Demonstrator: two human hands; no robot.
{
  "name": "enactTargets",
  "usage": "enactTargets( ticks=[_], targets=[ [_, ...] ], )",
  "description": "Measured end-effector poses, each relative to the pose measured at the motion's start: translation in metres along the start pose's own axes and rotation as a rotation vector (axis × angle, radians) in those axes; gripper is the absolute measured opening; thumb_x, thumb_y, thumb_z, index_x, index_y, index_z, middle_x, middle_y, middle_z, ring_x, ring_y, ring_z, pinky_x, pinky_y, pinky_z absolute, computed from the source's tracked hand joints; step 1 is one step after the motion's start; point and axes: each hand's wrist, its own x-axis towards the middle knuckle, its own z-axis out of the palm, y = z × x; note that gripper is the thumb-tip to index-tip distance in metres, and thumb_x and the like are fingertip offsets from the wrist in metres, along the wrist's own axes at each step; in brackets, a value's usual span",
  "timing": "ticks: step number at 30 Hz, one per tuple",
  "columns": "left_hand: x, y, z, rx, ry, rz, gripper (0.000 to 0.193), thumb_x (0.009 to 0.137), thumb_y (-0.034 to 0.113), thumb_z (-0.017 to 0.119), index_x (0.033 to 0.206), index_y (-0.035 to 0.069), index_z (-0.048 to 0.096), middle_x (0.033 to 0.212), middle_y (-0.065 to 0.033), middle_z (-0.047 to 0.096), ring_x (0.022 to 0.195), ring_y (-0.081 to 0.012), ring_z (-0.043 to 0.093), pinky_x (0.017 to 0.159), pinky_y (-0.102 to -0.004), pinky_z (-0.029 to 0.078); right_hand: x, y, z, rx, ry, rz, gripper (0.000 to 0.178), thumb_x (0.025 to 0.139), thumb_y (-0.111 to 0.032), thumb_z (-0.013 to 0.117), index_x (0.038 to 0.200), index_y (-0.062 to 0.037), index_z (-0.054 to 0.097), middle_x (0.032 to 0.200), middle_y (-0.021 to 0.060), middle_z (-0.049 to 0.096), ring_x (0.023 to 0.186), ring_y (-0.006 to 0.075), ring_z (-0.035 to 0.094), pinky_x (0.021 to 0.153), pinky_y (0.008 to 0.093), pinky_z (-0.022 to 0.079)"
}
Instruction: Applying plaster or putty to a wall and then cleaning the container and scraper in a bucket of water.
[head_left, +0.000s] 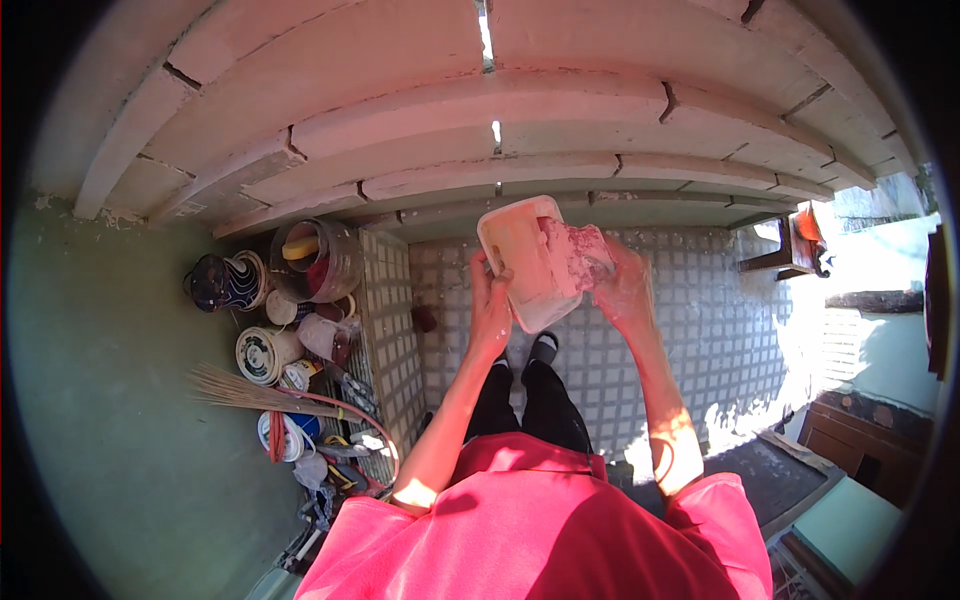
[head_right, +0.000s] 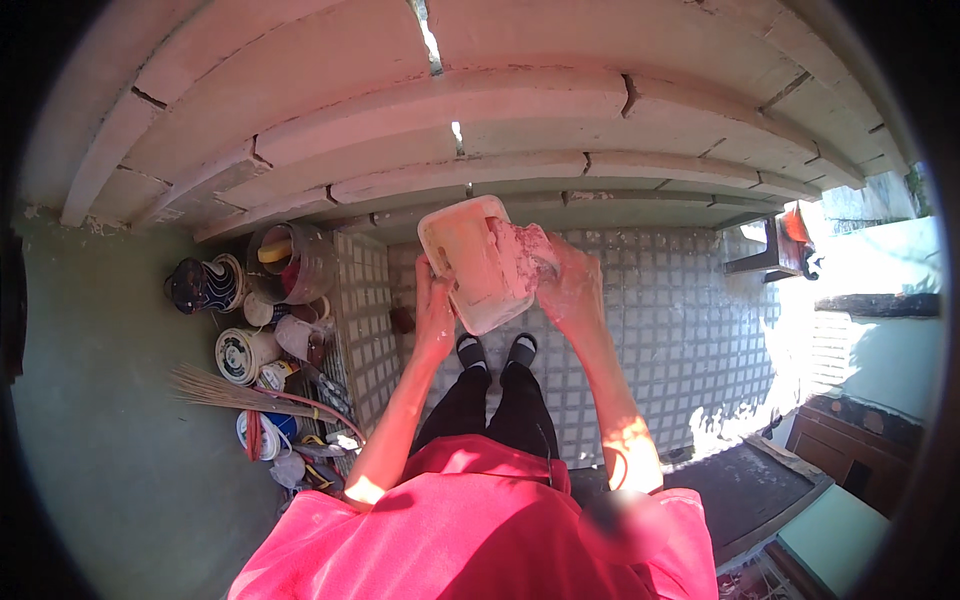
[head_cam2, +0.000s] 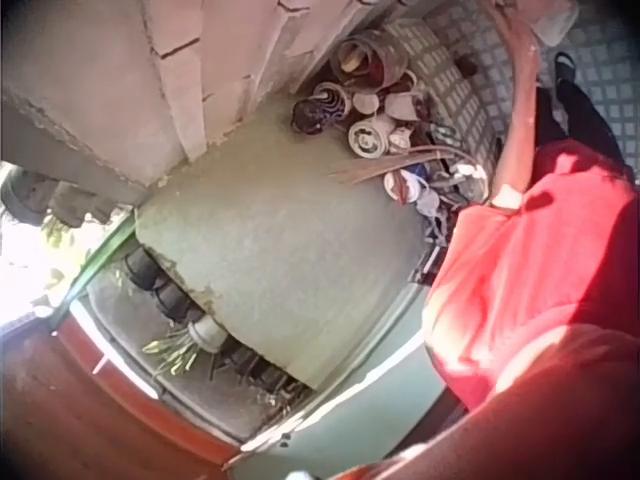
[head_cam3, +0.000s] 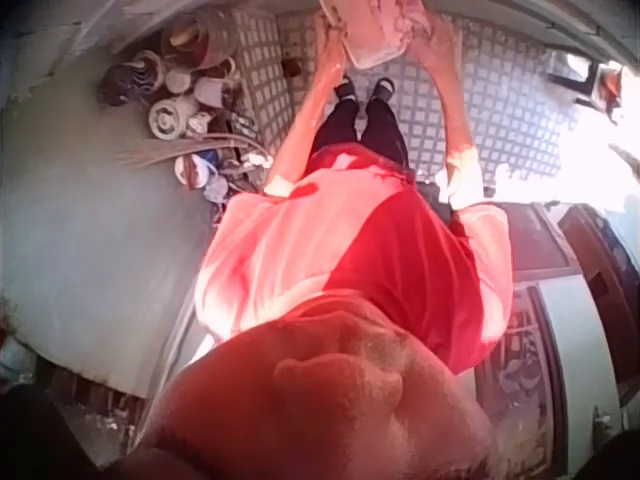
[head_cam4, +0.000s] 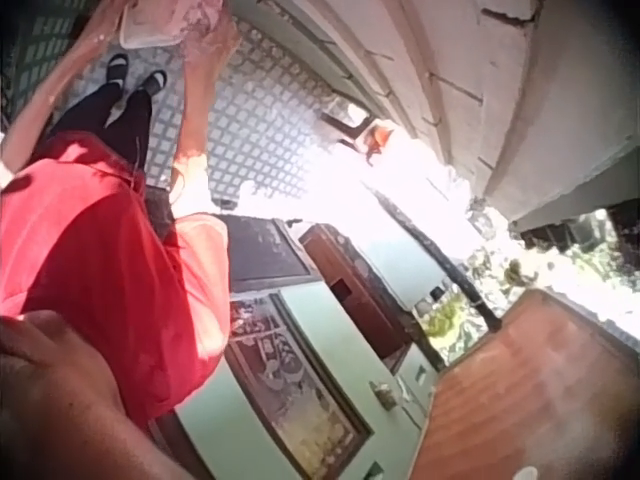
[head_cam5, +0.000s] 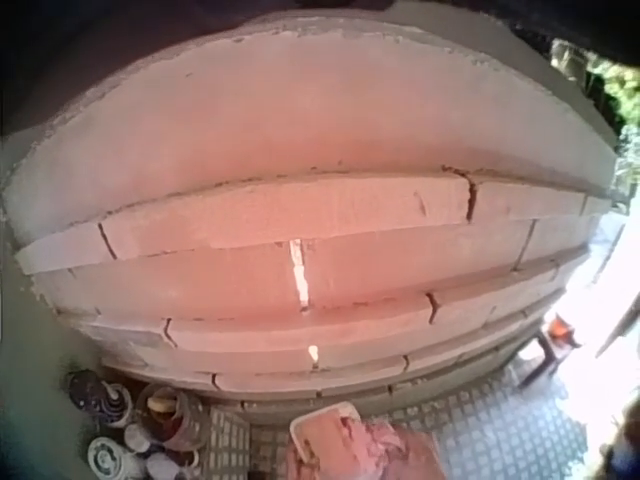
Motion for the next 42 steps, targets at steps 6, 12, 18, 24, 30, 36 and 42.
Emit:
enactTargets(
  ticks=[6, 12, 18, 24, 30, 36, 42],
  targets=[
    [0.0, 0.007, -0.005, 0.152, -0.044, 0.149, 0.034, 0.094, 0.018, 0.038, 0.125, 0.006, 0.031, 0.104, -0.0115, 0.048, 0.096, -0.0154, 0.045, 0.084, -0.0292, 0.039, -0.005, 0.015, -0.003, 0.273, -0.047, 0.245, 0.037, 0.075, 0.002, 0.057, 0.111, -0.0019, 0.063, 0.078, 0.0136, 0.067, 0.048, 0.0146, 0.059, 0.045, 0.0303, 0.046],
    [-0.001, 0.013, -0.003, 0.238, -0.054, 0.133, 0.034, 0.095, 0.023, 0.038, 0.124, 0.005, 0.035, 0.099, -0.0084, 0.046, 0.091, -0.0146, 0.042, 0.084, -0.0294, 0.037, -0.013, 0.031, -0.002, 0.299, -0.09, 0.273, 0.032, 0.075, 0.001, 0.058, 0.106, 0.0002, 0.064, 0.075, 0.0139, 0.066, 0.047, 0.0155, 0.058, 0.045, 0.0305, 0.046],
    [0.005, 0.007, -0.011, 0.21, -0.091, 0.084, 0.036, 0.094, 0.026, 0.039, 0.124, 0.005, 0.036, 0.093, -0.0065, 0.046, 0.083, -0.0156, 0.042, 0.078, -0.0299, 0.038, -0.014, 0.025, -0.004, 0.314, -0.087, 0.284, 0.028, 0.076, -0.001, 0.059, 0.103, 0.001, 0.064, 0.076, 0.013, 0.065, 0.051, 0.0157, 0.059, 0.045, 0.0301, 0.047],
    [0.004, -0.007, -0.016, 0.203, -0.082, 0.026, 0.037, 0.094, 0.029, 0.04, 0.122, 0.006, 0.037, 0.094, -0.0081, 0.049, 0.084, -0.0162, 0.044, 0.078, -0.0299, 0.039, -0.016, 0.027, -0.005, 0.287, -0.163, 0.309, 0.029, 0.076, -0.001, 0.058, 0.105, 0.0008, 0.064, 0.081, 0.0131, 0.067, 0.056, 0.0163, 0.062, 0.045, 0.0294, 0.049],
    [0.001, -0.027, -0.019, 0.14, -0.058, -0.037, 0.035, 0.095, 0.031, 0.039, 0.119, 0.005, 0.039, 0.094, -0.0088, 0.052, 0.087, -0.0161, 0.047, 0.079, -0.0295, 0.041, -0.022, 0.041, -0.001, 0.292, -0.204, 0.308, 0.03, 0.076, -0.001, 0.057, 0.105, 0.0005, 0.064, 0.08, 0.013, 0.068, 0.057, 0.0165, 0.062, 0.046, 0.0298, 0.049],
    [0.001, -0.032, -0.011, 0.289, -0.049, -0.037, 0.035, 0.095, 0.032, 0.039, 0.119, 0.006, 0.039, 0.093, -0.0078, 0.052, 0.086, -0.0157, 0.046, 0.078, -0.0291, 0.041, -0.016, 0.048, -0.006, 0.287, -0.395, 0.316, 0.032, 0.075, 0.001, 0.057, 0.106, -0.0015, 0.065, 0.081, 0.0124, 0.068, 0.059, 0.015, 0.062, 0.049, 0.0299, 0.051],
    [0.017, -0.056, -0.009, -0.001, 0.006, -0.203, 0.04, 0.095, 0.035, 0.042, 0.121, 0.006, 0.038, 0.105, -0.008, 0.051, 0.098, -0.0154, 0.049, 0.086, -0.0312, 0.041, -0.01, 0.103, 0.01, 0.614, -0.43, 0.371, 0.03, 0.078, -0.002, 0.059, 0.108, 0.0022, 0.061, 0.089, 0.0099, 0.067, 0.069, 0.0156, 0.064, 0.055, 0.0296, 0.054]
  ],
)
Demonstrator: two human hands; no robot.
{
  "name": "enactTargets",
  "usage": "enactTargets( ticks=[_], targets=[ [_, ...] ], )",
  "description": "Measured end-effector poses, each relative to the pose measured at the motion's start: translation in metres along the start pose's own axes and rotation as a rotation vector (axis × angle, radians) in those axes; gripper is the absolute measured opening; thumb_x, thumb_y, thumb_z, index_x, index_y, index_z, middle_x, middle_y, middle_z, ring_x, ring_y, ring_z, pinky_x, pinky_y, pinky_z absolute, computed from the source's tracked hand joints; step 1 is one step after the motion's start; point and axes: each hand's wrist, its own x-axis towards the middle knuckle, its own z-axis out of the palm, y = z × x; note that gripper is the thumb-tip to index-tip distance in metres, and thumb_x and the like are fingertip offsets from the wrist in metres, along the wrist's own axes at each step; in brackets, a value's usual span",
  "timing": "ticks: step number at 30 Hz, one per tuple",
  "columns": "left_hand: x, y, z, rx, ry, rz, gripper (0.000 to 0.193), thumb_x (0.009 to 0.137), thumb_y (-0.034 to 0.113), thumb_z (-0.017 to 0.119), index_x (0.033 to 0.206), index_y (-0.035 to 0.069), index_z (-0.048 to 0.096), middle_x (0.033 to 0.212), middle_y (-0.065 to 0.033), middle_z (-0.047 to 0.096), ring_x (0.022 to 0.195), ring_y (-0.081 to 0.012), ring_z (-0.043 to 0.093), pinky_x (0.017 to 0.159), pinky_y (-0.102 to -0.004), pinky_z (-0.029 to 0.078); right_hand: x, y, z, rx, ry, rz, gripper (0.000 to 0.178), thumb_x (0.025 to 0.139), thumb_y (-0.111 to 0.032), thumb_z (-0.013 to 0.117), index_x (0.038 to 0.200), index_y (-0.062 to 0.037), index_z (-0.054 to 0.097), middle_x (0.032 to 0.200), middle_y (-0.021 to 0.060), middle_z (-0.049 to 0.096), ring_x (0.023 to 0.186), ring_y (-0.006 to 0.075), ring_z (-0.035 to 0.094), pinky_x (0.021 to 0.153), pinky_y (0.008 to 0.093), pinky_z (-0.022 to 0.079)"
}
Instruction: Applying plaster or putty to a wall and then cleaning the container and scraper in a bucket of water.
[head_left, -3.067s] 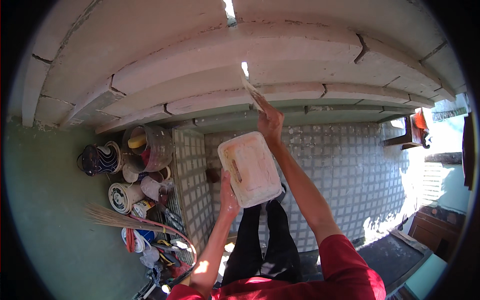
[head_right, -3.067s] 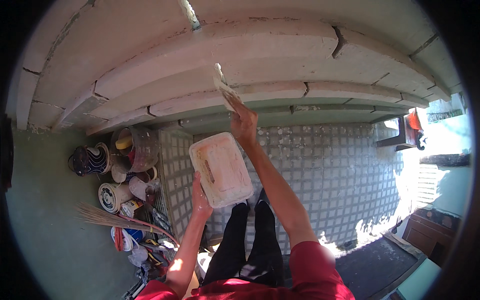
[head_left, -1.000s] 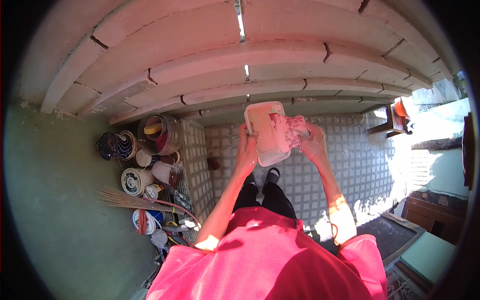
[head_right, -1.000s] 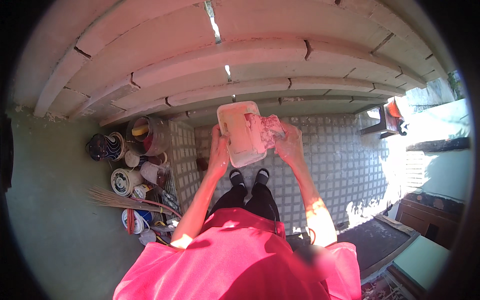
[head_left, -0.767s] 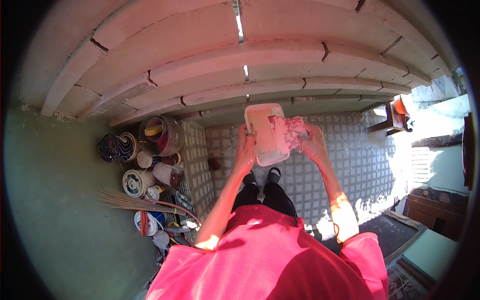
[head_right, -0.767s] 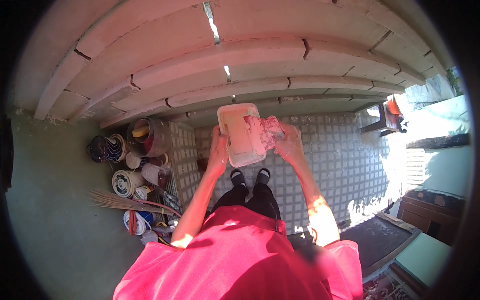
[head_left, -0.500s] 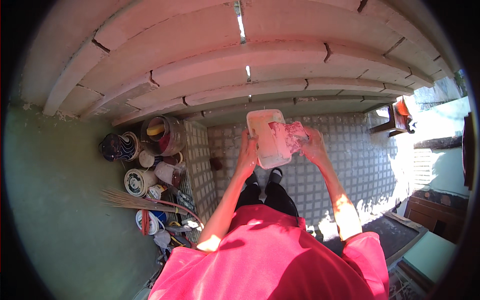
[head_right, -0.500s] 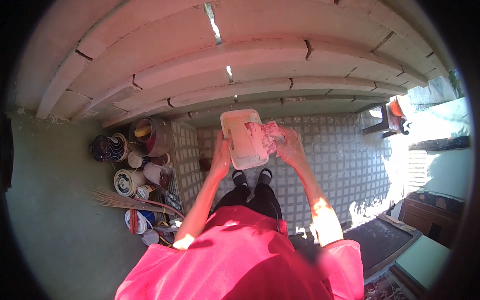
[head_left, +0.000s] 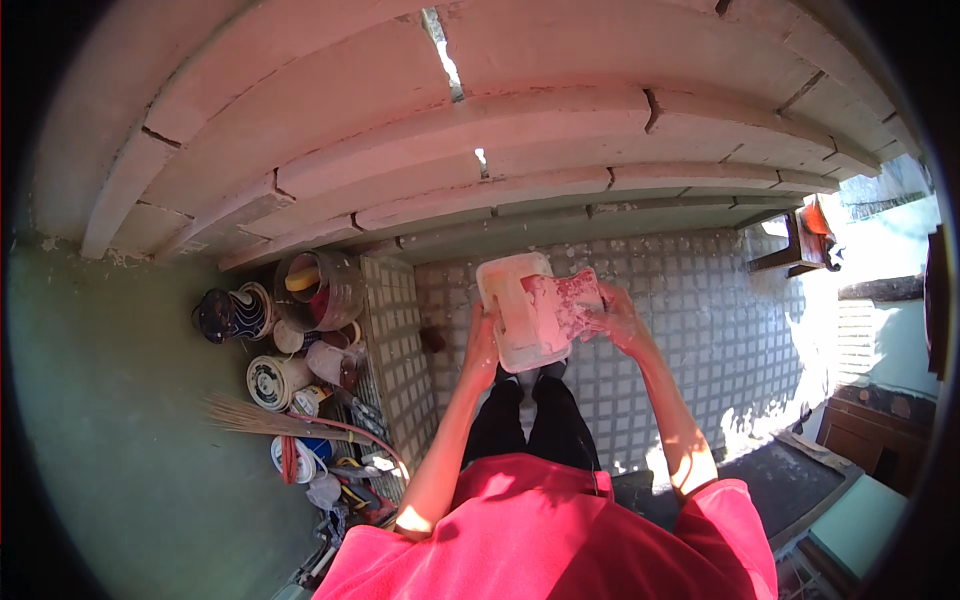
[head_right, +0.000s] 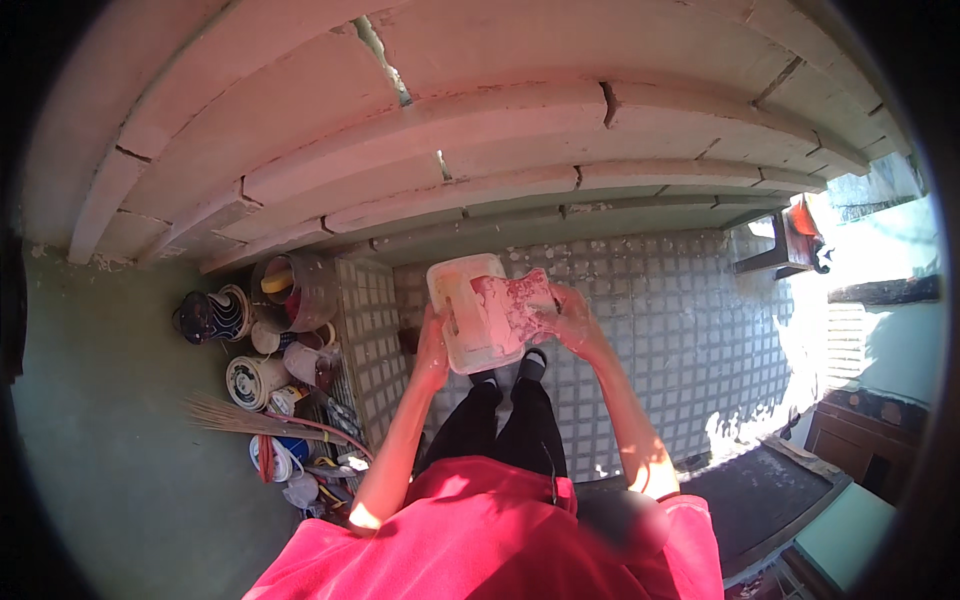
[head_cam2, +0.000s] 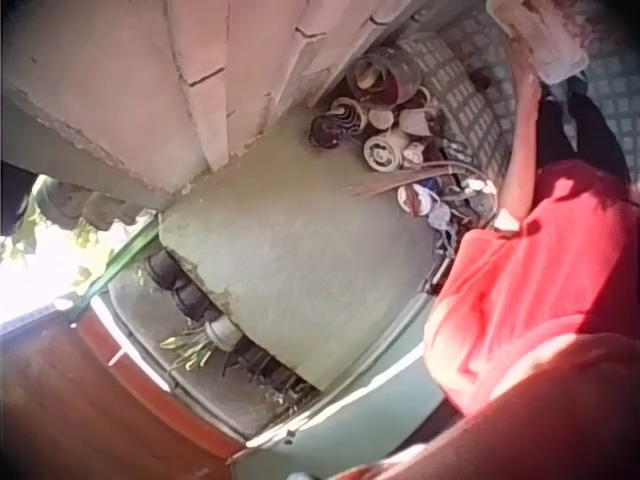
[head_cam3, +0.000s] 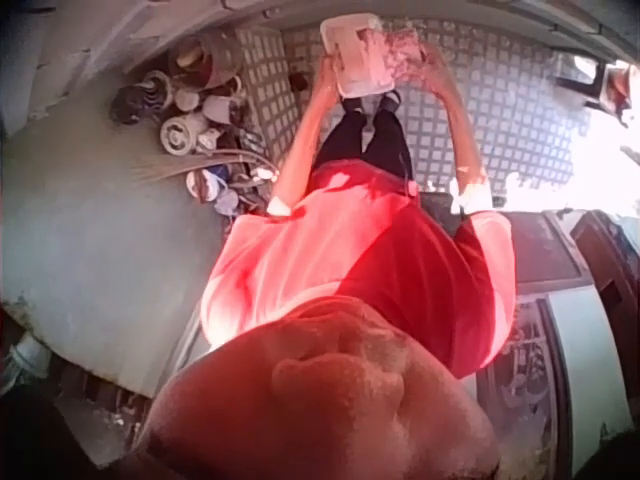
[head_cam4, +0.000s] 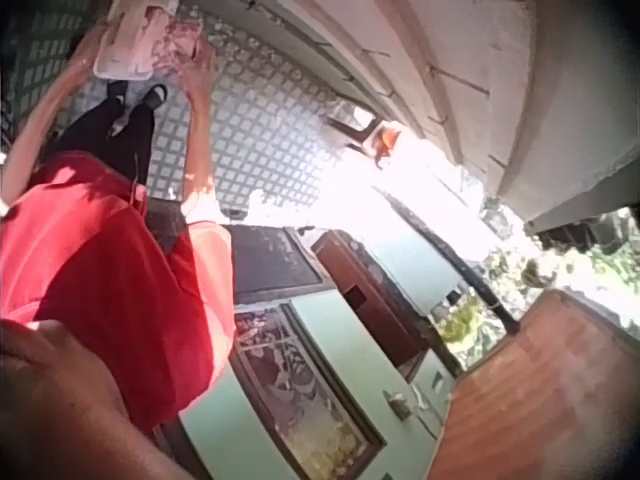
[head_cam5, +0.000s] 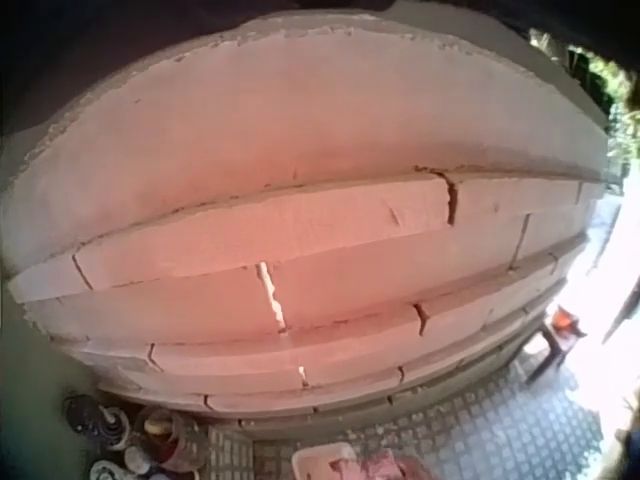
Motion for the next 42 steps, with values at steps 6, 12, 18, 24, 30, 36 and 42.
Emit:
enactTargets(
  ticks=[6, 12, 18, 24, 30, 36, 42],
  targets=[
    [0.041, -0.061, -0.051, -0.25, 0.23, -0.066, 0.053, 0.091, 0.035, 0.045, 0.135, 0.007, 0.036, 0.128, -0.0078, 0.049, 0.116, -0.0223, 0.049, 0.097, -0.0371, 0.041, 0.068, 0.061, -0.014, 0.576, 0.235, -0.154, 0.034, 0.087, -0.013, 0.061, 0.118, -0.0036, 0.053, 0.102, 0.005, 0.064, 0.085, 0.0147, 0.063, 0.064, 0.0316, 0.055],
    [0.06, -0.115, -0.068, -0.345, 0.333, -0.051, 0.049, 0.092, 0.034, 0.044, 0.132, 0.007, 0.038, 0.12, -0.0071, 0.052, 0.111, -0.0224, 0.051, 0.096, -0.0367, 0.041, 0.182, 0.09, -0.032, 0.163, 0.75, -0.567, 0.024, 0.089, -0.007, 0.057, 0.111, 0.0014, 0.057, 0.1, 0.0078, 0.064, 0.091, 0.0115, 0.058, 0.074, 0.0266, 0.049],
    [0.035, -0.152, -0.079, -0.287, 0.404, -0.191, 0.044, 0.093, 0.032, 0.041, 0.129, 0.007, 0.039, 0.116, -0.008, 0.053, 0.109, -0.0222, 0.051, 0.095, -0.0376, 0.042, 0.227, 0.072, 0.006, -0.069, 1.106, -0.741, 0.033, 0.085, -0.001, 0.051, 0.117, 0.001, 0.057, 0.097, 0.0151, 0.067, 0.081, 0.0204, 0.065, 0.073, 0.0305, 0.05],
    [0.019, -0.177, -0.092, -0.285, 0.434, -0.229, 0.042, 0.093, 0.029, 0.039, 0.13, 0.008, 0.04, 0.11, -0.0071, 0.053, 0.099, -0.0209, 0.052, 0.09, -0.0374, 0.043, 0.245, 0.051, 0.041, -0.347, 1.076, -0.808, 0.046, 0.077, 0.005, 0.05, 0.122, -0.0023, 0.056, 0.11, 0.0191, 0.063, 0.09, 0.0305, 0.067, 0.071, 0.0317, 0.053],
    [0.013, -0.173, -0.097, -0.211, 0.391, -0.247, 0.043, 0.093, 0.029, 0.041, 0.13, 0.008, 0.04, 0.112, -0.0076, 0.053, 0.104, -0.021, 0.051, 0.093, -0.0381, 0.042, 0.253, 0.042, 0.069, -0.41, 1.02, -0.816, 0.055, 0.07, 0.01, 0.053, 0.122, -0.0088, 0.059, 0.108, 0.0158, 0.063, 0.077, 0.0302, 0.067, 0.062, 0.0304, 0.052],
    [0.014, -0.17, -0.09, -0.217, 0.404, -0.275, 0.045, 0.092, 0.028, 0.041, 0.132, 0.008, 0.038, 0.118, -0.0076, 0.051, 0.109, -0.023, 0.049, 0.096, -0.0387, 0.04, 0.227, 0.058, 0.065, -0.397, 0.916, -0.882, 0.048, 0.074, 0.008, 0.051, 0.12, -0.0053, 0.059, 0.111, 0.0165, 0.063, 0.087, 0.0309, 0.067, 0.068, 0.0318, 0.053],
    [0.007, -0.162, -0.08, -0.232, 0.375, -0.217, 0.043, 0.091, 0.027, 0.042, 0.129, 0.007, 0.039, 0.118, -0.0088, 0.051, 0.108, -0.0239, 0.051, 0.095, -0.0397, 0.041, 0.23, 0.07, 0.006, -0.328, 1.138, -0.826, 0.052, 0.073, 0.01, 0.053, 0.123, -0.0052, 0.057, 0.109, 0.0166, 0.064, 0.077, 0.0293, 0.067, 0.068, 0.0273, 0.051]
  ],
)
